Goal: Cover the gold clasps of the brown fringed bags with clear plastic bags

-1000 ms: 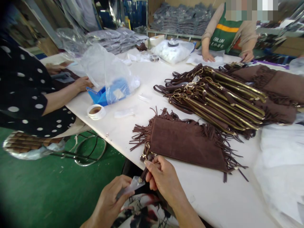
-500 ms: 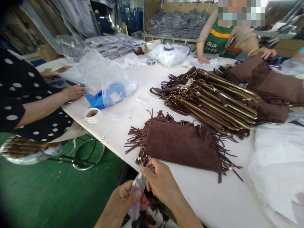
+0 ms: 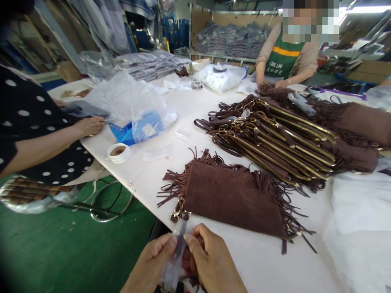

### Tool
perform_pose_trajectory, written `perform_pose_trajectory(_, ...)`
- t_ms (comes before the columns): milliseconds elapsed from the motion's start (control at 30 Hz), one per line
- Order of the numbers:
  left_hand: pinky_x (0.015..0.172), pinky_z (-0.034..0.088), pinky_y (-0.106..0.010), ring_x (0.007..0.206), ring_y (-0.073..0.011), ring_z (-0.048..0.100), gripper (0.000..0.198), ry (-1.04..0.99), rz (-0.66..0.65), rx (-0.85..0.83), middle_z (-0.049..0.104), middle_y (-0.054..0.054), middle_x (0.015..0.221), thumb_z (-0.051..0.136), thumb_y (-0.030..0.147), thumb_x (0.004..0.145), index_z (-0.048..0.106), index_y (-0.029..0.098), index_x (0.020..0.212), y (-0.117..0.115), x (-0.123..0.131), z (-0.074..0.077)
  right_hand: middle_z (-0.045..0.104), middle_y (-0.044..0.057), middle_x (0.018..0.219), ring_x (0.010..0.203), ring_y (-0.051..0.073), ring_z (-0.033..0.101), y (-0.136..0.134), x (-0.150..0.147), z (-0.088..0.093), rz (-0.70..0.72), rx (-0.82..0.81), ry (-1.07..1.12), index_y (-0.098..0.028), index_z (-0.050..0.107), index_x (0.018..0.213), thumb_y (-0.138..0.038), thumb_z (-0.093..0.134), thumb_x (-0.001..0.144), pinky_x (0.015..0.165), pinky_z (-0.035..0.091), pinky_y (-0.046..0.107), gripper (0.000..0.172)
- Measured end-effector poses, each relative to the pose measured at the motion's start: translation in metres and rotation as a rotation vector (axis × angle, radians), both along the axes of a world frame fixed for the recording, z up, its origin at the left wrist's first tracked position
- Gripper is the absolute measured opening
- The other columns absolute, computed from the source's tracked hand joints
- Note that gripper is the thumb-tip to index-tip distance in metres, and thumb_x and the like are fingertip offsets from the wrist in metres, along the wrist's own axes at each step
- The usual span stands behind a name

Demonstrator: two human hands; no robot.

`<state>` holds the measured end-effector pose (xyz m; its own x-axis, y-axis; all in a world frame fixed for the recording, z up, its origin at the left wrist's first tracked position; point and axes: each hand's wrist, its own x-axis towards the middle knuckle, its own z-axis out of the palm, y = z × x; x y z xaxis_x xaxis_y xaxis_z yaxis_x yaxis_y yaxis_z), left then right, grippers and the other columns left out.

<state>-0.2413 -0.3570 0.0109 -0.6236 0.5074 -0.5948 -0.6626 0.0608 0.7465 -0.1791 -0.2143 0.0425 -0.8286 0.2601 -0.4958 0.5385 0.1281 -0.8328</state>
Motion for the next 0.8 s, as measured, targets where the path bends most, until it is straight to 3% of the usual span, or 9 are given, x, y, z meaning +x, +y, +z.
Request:
perform_pose_trajectory(133, 0.05, 0.041, -0.022, 0.054, -0.0153, 0.053, 0.052, 0.065, -0.059, -0.023, 0.058, -0.002, 0.059, 0.068, 0.065, 0.074, 0.068, 0.013, 0.076, 0.006, -0.007, 0.005, 0.059, -0.005, 0.052, 0.036, 0.009, 0.045, 0.003, -0.008, 0.003, -0.052, 0.025, 0.004, -0.024, 0.05, 0.07, -0.046, 0.045, 0.093, 0.036, 0.028, 0.019, 0.032)
perform_pose_trajectory(300, 0.055, 0.045, -0.024, 0.059, -0.0177, 0.058, 0.056, 0.049, -0.027, 0.006, 0.065, -0.005, 0.067, 0.065, 0.068, 0.074, 0.071, 0.013, 0.087, 0.009, -0.015, 0.01, 0.055, -0.006, 0.047, 0.034, 0.009, 0.043, 0.008, -0.013, 0.001, -0.12, 0.045, -0.001, -0.024, 0.048, 0.067, -0.05, 0.045, 0.093, 0.036, 0.028, 0.019, 0.037)
perform_pose_trajectory(433, 0.056, 0.047, -0.024, 0.06, -0.0177, 0.06, 0.055, 0.045, -0.007, -0.017, 0.067, -0.006, 0.07, 0.067, 0.066, 0.074, 0.07, 0.013, 0.088, 0.01, -0.015, 0.005, 0.053, -0.006, 0.045, 0.034, 0.01, 0.044, 0.01, -0.02, -0.004, -0.124, 0.099, 0.011, -0.023, 0.049, 0.066, -0.051, 0.045, 0.093, 0.036, 0.028, 0.02, 0.039)
perform_pose_trajectory(633, 0.057, 0.048, -0.025, 0.06, -0.0182, 0.061, 0.044, 0.097, 0.064, -0.014, 0.07, -0.007, 0.072, 0.069, 0.051, 0.078, 0.068, 0.011, 0.096, 0.027, -0.022, -0.001, 0.053, -0.006, 0.047, 0.036, 0.012, 0.046, 0.01, -0.029, -0.007, -0.182, 0.16, 0.03, -0.023, 0.053, 0.07, -0.052, 0.045, 0.092, 0.041, 0.035, 0.021, 0.037)
perform_pose_trajectory(800, 0.059, 0.047, -0.023, 0.066, -0.0179, 0.063, 0.02, 0.229, 0.061, -0.043, 0.069, -0.005, 0.073, 0.068, 0.027, 0.076, 0.066, 0.012, 0.089, 0.041, -0.028, 0.005, 0.058, -0.004, 0.053, 0.052, 0.015, 0.055, 0.013, -0.036, -0.007, -0.164, 0.286, 0.06, -0.022, 0.057, 0.075, -0.047, 0.048, 0.093, 0.052, 0.037, 0.023, 0.032)
